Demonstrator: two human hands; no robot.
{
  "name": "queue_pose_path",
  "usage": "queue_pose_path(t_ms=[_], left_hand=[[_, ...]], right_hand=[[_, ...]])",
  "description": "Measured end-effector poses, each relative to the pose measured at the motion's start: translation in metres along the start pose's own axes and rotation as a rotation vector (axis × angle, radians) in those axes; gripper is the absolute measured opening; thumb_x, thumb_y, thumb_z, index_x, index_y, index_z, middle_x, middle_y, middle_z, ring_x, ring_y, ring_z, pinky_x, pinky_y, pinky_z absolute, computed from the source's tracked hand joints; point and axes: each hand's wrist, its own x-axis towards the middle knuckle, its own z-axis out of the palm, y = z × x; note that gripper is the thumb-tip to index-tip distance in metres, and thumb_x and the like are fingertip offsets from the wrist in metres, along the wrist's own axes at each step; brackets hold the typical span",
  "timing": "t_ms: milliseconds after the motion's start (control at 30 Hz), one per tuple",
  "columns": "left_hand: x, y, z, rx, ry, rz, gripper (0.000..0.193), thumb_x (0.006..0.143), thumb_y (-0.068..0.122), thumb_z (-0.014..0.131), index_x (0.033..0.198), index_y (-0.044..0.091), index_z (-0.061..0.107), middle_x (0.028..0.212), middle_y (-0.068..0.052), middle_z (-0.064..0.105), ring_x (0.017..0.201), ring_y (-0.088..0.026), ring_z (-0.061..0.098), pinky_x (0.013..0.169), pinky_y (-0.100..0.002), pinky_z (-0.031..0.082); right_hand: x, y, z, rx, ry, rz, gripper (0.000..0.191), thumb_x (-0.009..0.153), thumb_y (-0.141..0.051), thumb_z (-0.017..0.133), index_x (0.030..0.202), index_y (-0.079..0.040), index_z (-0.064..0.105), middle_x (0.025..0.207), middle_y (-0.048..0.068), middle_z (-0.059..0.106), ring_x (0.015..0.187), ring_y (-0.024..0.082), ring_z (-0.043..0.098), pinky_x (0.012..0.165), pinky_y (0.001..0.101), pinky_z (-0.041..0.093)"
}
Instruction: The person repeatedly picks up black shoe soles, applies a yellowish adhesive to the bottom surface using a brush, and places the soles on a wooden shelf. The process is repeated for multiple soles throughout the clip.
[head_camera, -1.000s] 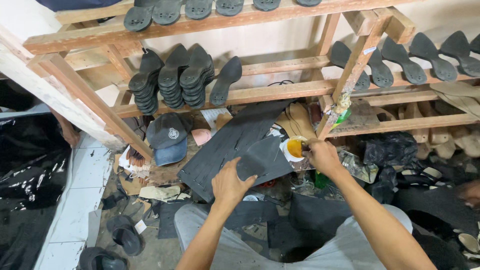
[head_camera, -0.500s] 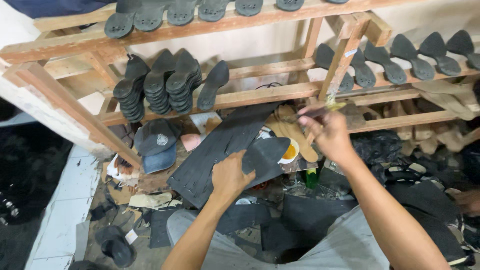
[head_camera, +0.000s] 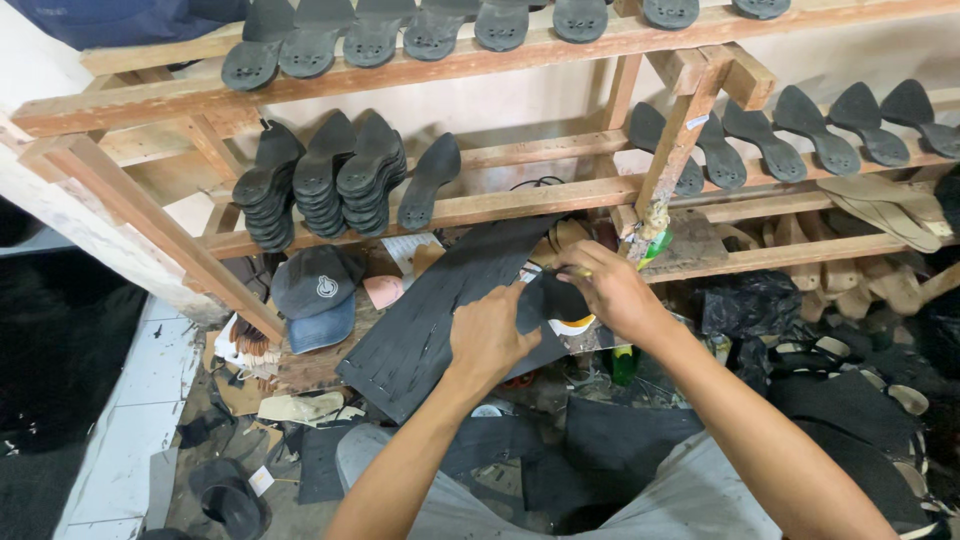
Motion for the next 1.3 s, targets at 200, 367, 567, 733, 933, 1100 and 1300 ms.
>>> queue_pose_path(t_ms=[200,367,567,733,933,1100,1300], left_hand=[[0.004,-0.012,-0.002,-0.063,0.070,-0.027,0.061,0.067,0.032,0.086,0.121,0.008,0.072,0.098,-0.016,0.074,0.090,-0.036,0.071,0.074,-0.049,0.055],[0.002,-0.022,0.002,-0.052,0.096,-0.080,0.063,0.064,0.033,0.087,0.119,0.006,0.071,0.103,-0.017,0.074,0.092,-0.036,0.071,0.075,-0.049,0.055],[0.001,-0.002,0.009,-0.016,0.057,-0.089,0.063,0.068,0.032,0.086,0.124,0.007,0.069,0.098,-0.015,0.073,0.087,-0.036,0.071,0.074,-0.047,0.056],[0.000,-0.003,0.004,-0.008,0.060,-0.106,0.068,0.066,0.032,0.087,0.126,0.006,0.067,0.096,-0.014,0.072,0.085,-0.035,0.072,0.071,-0.047,0.055],[-0.001,-0.005,0.000,0.000,0.060,-0.112,0.066,0.069,0.033,0.087,0.126,0.007,0.067,0.099,-0.015,0.072,0.088,-0.035,0.071,0.072,-0.048,0.055],[0.001,-0.005,0.001,-0.017,0.098,-0.150,0.062,0.071,0.032,0.085,0.126,0.008,0.068,0.100,-0.014,0.073,0.090,-0.035,0.071,0.074,-0.048,0.055],[0.001,-0.002,0.010,-0.011,0.070,-0.178,0.067,0.070,0.036,0.085,0.128,0.008,0.067,0.103,-0.015,0.073,0.090,-0.035,0.071,0.076,-0.048,0.056]], right_hand=[[-0.005,0.005,-0.002,0.026,-0.122,-0.041,0.016,0.087,0.000,0.068,0.102,0.001,0.064,0.102,0.014,0.065,0.099,0.034,0.065,0.084,0.0417,0.053],[-0.023,0.004,-0.004,0.115,-0.220,0.201,0.016,0.086,-0.001,0.069,0.102,0.001,0.069,0.097,0.014,0.069,0.087,0.032,0.071,0.075,0.0402,0.055],[-0.006,0.007,0.020,0.021,0.246,0.122,0.017,0.090,-0.007,0.075,0.101,0.004,0.068,0.091,0.018,0.071,0.081,0.035,0.071,0.073,0.0412,0.054],[0.004,0.024,0.012,-0.141,0.255,0.335,0.014,0.094,-0.006,0.074,0.103,0.003,0.070,0.096,0.020,0.071,0.080,0.038,0.069,0.071,0.0417,0.053],[-0.009,0.020,0.009,-0.132,0.197,0.135,0.018,0.092,-0.001,0.072,0.109,0.000,0.068,0.105,0.018,0.070,0.094,0.036,0.070,0.082,0.0410,0.056],[-0.021,0.014,0.007,-0.171,0.101,-0.079,0.041,0.074,0.008,0.067,0.115,-0.001,0.066,0.112,0.019,0.068,0.104,0.039,0.068,0.089,0.0431,0.055],[-0.040,0.020,0.015,-0.144,0.126,0.118,0.023,0.088,-0.001,0.072,0.111,-0.001,0.067,0.107,0.016,0.069,0.098,0.037,0.067,0.084,0.0429,0.055]])
